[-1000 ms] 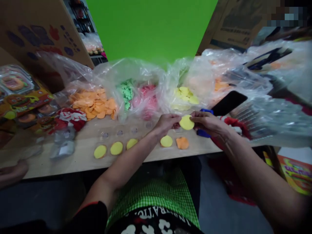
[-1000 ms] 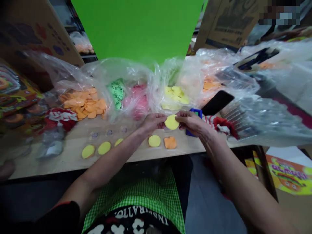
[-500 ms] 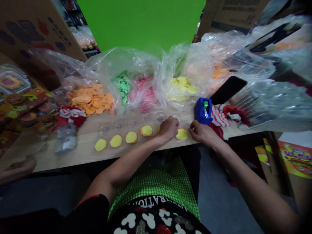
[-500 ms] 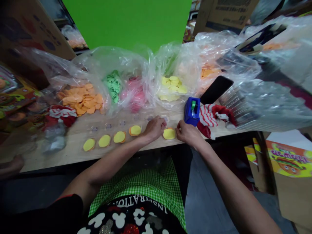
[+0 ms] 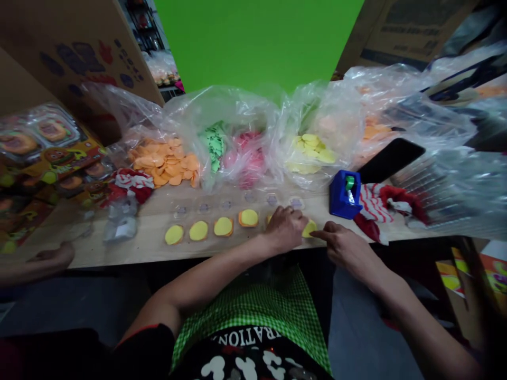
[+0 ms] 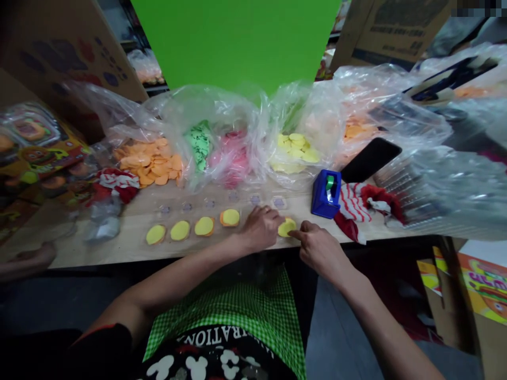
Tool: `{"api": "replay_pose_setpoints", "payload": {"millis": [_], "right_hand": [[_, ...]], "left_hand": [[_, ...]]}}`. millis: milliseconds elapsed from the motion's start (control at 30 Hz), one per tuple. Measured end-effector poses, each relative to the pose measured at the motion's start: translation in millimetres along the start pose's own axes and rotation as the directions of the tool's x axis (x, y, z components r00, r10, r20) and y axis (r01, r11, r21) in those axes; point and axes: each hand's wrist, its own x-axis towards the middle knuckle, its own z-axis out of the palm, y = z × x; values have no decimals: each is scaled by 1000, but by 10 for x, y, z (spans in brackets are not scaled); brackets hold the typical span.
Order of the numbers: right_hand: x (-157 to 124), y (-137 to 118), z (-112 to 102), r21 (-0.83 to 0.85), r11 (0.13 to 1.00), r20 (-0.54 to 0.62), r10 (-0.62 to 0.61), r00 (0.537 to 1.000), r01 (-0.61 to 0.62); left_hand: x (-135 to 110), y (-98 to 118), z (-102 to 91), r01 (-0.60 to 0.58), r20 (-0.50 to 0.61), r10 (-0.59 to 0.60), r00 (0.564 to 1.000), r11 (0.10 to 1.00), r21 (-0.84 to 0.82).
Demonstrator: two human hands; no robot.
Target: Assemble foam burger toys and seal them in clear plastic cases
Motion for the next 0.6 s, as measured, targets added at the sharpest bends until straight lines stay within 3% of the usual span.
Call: {"api": "replay_pose_setpoints", "payload": {"millis": [67, 233, 433, 600], "right_hand": [[4, -22, 5, -7, 1000, 45, 13, 999, -13], [-12, -49, 42, -24, 999, 74, 34, 997, -32], [-57, -43, 106, 27, 998, 25, 55, 998, -55], [-31, 71, 102, 201, 978, -81, 78, 994, -60]], "left_hand": [[151, -32, -18, 63, 21, -62, 998, 998, -11], [396, -65, 41, 21, 114, -21, 993, 1000, -4], [388, -44, 86, 210, 146, -185, 972, 961, -179], [342, -131, -9, 249, 84, -235, 968, 935, -251]]}}
